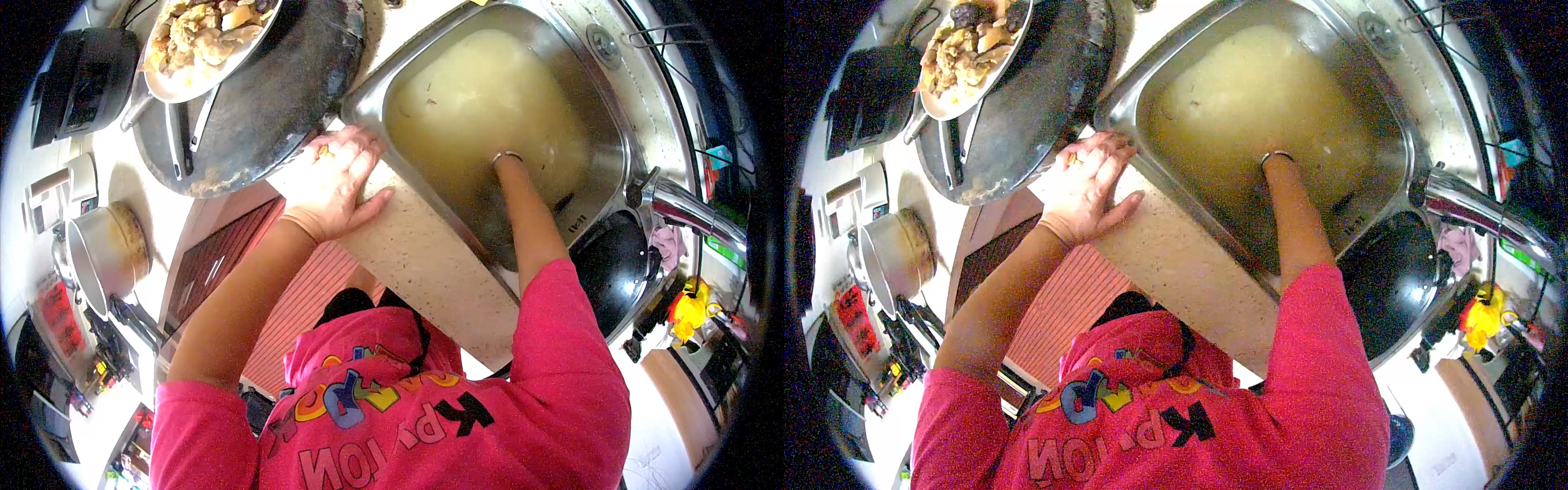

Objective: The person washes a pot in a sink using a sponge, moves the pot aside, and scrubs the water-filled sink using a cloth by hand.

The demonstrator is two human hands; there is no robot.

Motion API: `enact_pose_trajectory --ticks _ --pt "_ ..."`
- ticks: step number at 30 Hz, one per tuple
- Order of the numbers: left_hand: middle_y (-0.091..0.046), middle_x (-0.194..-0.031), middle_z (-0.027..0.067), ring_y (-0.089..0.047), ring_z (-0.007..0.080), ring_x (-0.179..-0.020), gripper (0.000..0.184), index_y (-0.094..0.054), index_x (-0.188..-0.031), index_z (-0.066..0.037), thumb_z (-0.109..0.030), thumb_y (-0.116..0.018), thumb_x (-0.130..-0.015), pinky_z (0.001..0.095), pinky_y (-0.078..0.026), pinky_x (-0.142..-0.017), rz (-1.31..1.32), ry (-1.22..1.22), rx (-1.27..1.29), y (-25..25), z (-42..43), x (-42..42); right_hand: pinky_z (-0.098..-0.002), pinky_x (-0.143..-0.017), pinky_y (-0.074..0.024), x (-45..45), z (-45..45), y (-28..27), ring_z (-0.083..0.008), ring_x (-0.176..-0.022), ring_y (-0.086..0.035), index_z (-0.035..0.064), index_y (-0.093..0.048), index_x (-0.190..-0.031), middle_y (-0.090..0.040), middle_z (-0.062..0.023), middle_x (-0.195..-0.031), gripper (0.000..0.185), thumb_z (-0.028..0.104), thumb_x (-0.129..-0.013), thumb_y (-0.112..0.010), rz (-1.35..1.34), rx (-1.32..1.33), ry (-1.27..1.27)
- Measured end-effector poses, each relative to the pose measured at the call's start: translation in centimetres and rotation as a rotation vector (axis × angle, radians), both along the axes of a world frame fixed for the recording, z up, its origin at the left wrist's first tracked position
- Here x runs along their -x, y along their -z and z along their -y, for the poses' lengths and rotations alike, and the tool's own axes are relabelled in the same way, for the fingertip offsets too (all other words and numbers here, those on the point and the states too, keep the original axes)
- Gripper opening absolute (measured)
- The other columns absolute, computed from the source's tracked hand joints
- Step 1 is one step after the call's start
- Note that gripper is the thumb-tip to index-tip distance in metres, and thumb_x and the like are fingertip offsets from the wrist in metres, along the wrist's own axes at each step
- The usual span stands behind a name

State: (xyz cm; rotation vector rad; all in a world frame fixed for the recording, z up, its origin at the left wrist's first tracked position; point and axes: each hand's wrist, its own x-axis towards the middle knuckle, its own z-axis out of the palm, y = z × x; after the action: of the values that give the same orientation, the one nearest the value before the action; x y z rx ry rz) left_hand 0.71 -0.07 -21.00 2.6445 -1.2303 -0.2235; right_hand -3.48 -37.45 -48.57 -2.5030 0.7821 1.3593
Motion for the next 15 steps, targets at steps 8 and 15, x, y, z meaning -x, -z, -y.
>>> enact_pose_trajectory --ticks 8,15 --pt "-0.049 -0.135 0.0089 -0.04 0.027 -0.133 0.062 -0.05 -0.133 -0.012 -0.046 -0.061 -0.083 0.0481 -0.031 -0.104 -0.007 0.003 -0.023 -0.2 0.1 -0.1 -0.0458 -0.099 -0.0441 0.3 -0.2 0.8 -0.0312 -0.118 -0.055 0.0015 -0.055 -0.128 -0.054 -0.018 -0.132 0.045 0.03 -0.096 -0.04 -0.003 -0.013 -0.002" --pt "-0.049 -0.136 0.0087 -0.04 0.0265 -0.133 0.062 -0.05 -0.133 -0.012 -0.046 -0.061 -0.083 0.0464 -0.031 -0.104 0.024 0.006 -0.022 0.0 0.0 0.0 -0.0457 -0.099 -0.0445 -0.3 0.6 0.5 -0.031 -0.118 -0.055 0.0011 -0.055 -0.127 -0.055 -0.0181 -0.131 0.045 0.029 -0.096 -0.04 -0.004 -0.009 -0.02"
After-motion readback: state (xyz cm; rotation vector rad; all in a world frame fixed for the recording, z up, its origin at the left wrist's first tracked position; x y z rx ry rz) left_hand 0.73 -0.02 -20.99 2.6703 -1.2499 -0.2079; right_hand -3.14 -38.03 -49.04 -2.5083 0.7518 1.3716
